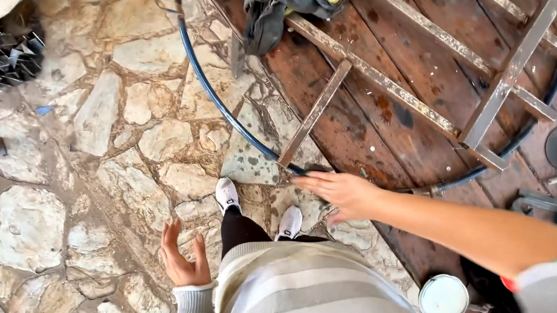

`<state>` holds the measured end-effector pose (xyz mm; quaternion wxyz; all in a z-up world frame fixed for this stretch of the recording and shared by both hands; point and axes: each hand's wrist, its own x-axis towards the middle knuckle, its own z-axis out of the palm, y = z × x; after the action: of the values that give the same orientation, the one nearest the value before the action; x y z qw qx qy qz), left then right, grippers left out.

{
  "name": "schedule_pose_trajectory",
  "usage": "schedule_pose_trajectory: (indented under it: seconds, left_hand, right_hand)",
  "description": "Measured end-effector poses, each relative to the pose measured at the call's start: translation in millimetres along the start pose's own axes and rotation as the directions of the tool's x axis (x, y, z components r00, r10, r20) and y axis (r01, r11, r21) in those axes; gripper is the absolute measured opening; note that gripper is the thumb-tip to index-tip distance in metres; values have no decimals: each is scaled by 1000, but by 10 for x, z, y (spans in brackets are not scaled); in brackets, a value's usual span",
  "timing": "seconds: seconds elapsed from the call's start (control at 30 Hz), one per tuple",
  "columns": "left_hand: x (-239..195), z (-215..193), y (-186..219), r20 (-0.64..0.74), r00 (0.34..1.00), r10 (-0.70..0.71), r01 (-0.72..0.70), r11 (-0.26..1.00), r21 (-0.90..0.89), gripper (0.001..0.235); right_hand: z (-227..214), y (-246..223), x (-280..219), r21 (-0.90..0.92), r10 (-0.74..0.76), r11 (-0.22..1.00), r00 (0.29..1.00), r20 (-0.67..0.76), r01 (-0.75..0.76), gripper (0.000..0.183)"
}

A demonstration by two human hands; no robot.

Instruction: Cleaning and preparing a metal frame using a sponge, sanding block, and a bucket of liquid.

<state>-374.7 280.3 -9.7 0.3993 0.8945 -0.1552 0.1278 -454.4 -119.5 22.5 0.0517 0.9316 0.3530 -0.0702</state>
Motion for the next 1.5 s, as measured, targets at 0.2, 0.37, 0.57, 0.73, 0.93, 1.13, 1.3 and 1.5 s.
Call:
schedule_pose_trajectory:
  seconds: [0.2,0.37,0.57,0.73,0.93,1.13,1.3,1.5]
  left_hand:
    - [-52,38,78,18,999,-28,29,997,-65,59]
    - [-86,-4,197,11,1000,-29,30,999,-36,59]
    - [-243,68,211,34,999,-41,42,999,-20,63]
    - [-171,22,165,26,999,26,-27,999,28,63]
    - [-133,-27,95,19,996,-88,88,996,26,67]
    - [149,169,263,60,998,-19,25,995,-96,64]
    - [653,255,459,108,989,98,-90,993,-78,59]
    - [1395,578,494,153,956,251,-220,957,-191,69]
  right_hand:
    - [-269,48,114,-249,-96,943,895,435,222,116]
    - [-69,20,-62,-29,-39,999,990,137,43,127]
    - [-60,26,96,6,-33,999,993,115,33,121]
    - [-240,-42,-220,-16,82,996,982,-169,-86,144]
    - [-150,-331,-142,-176,320,913,915,-246,-367,146]
    - [-324,-558,-403,138,519,848,855,-23,-511,123]
    - [-384,-553,550,206,735,673,673,-81,-710,124]
    - [-405,-937,-369,248,941,300,328,80,-921,129]
